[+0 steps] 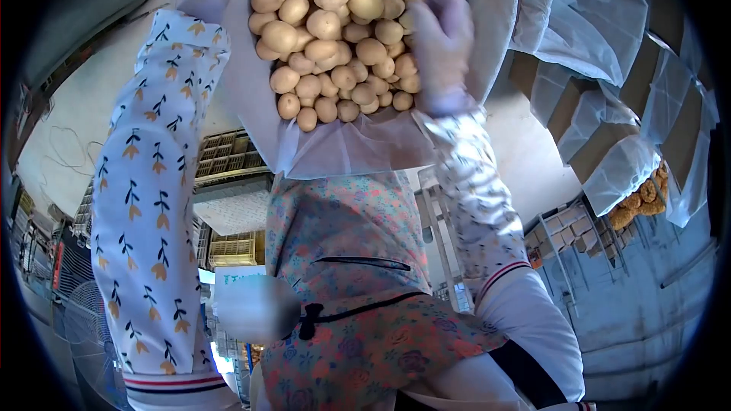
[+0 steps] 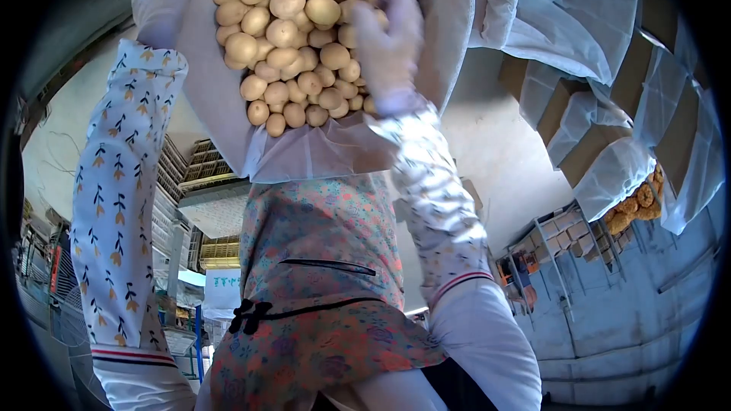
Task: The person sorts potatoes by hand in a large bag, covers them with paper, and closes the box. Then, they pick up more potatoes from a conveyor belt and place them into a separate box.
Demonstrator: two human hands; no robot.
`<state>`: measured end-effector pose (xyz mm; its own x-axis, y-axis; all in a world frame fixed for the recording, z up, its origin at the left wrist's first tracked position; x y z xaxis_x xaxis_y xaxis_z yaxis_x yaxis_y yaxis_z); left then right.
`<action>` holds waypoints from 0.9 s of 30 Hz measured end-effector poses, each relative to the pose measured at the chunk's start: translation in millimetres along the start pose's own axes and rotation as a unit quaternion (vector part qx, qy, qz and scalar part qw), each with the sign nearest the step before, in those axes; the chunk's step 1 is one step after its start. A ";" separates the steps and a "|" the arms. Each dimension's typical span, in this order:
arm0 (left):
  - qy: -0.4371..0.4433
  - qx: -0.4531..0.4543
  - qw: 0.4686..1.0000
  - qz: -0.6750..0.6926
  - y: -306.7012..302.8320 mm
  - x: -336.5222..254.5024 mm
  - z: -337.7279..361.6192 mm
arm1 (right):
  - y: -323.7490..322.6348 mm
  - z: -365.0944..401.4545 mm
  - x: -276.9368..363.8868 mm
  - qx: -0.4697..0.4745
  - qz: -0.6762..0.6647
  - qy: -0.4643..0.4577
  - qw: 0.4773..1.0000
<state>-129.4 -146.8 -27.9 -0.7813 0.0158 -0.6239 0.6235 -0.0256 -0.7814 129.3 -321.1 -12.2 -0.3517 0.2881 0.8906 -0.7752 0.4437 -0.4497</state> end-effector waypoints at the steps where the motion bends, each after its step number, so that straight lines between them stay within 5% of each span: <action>1: -0.037 0.038 0.991 -0.122 1.7 5.2 -5.5 | -16.3 16.5 0.6 0.008 -0.005 0.042 0.999; 4: -0.090 0.050 0.994 0.026 -5.8 -8.4 -0.2 | -29.9 120.3 22.4 0.164 -0.003 0.159 0.974; 6: -0.116 0.089 0.979 0.141 -8.6 18.4 17.4 | -9.9 163.4 60.3 0.355 0.128 0.031 0.925; 8: -0.132 0.127 0.950 0.252 -1.4 48.2 41.9 | 11.5 207.8 68.2 0.380 0.237 -0.096 0.889; 10: -0.149 0.166 0.972 0.073 -37.0 32.2 114.7 | 24.5 223.0 60.6 0.404 0.330 -0.139 0.842; 12: 0.004 0.129 0.982 -0.140 -62.7 30.5 185.6 | 34.0 214.2 41.6 0.503 0.406 -0.117 0.754; 14: -0.144 0.234 0.946 -0.171 -77.2 19.5 233.1 | 43.0 213.4 16.7 0.522 0.381 -0.058 0.761; 16: -0.086 0.355 0.898 -0.247 -55.7 39.6 259.2 | 52.5 222.0 9.7 0.553 0.394 -0.042 0.733; 17: -0.056 0.409 0.867 -0.279 -49.1 43.2 266.8 | 62.7 238.0 -10.3 0.534 0.399 -0.125 0.735; 20: 0.096 0.460 0.806 -0.360 -54.2 10.6 269.0 | 51.5 232.0 -7.4 0.569 0.337 -0.106 0.742; 21: 0.146 0.421 0.819 -0.361 -59.5 10.0 276.6 | 30.2 220.7 20.5 0.515 0.317 -0.126 0.786; 24: 0.172 0.405 0.827 -0.350 -47.3 10.9 322.9 | -5.7 228.7 -0.8 0.536 0.319 -0.169 0.763; 26: 0.113 0.458 0.830 -0.297 -46.5 -11.8 360.4 | -54.5 223.4 10.9 0.533 0.303 -0.169 0.771; 27: 0.171 0.420 0.855 -0.253 -41.2 -21.5 386.6 | -79.3 222.3 11.8 0.534 0.295 -0.164 0.775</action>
<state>-149.3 -532.6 21.6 -0.8011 0.5255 -0.2864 -0.1446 -0.6342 -0.7595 70.0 -541.5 48.9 -0.7894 -0.1356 0.5987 -0.3590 -0.6892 -0.6294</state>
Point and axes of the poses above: each hand's wrist, its own z-axis away from the middle knuckle, its own y-axis out of the palm, x = y × z, the point moved 4 cm from there along -z, towards the middle knuckle, and after that the axes turned 1 degree about -x, right-handed, at the moved point
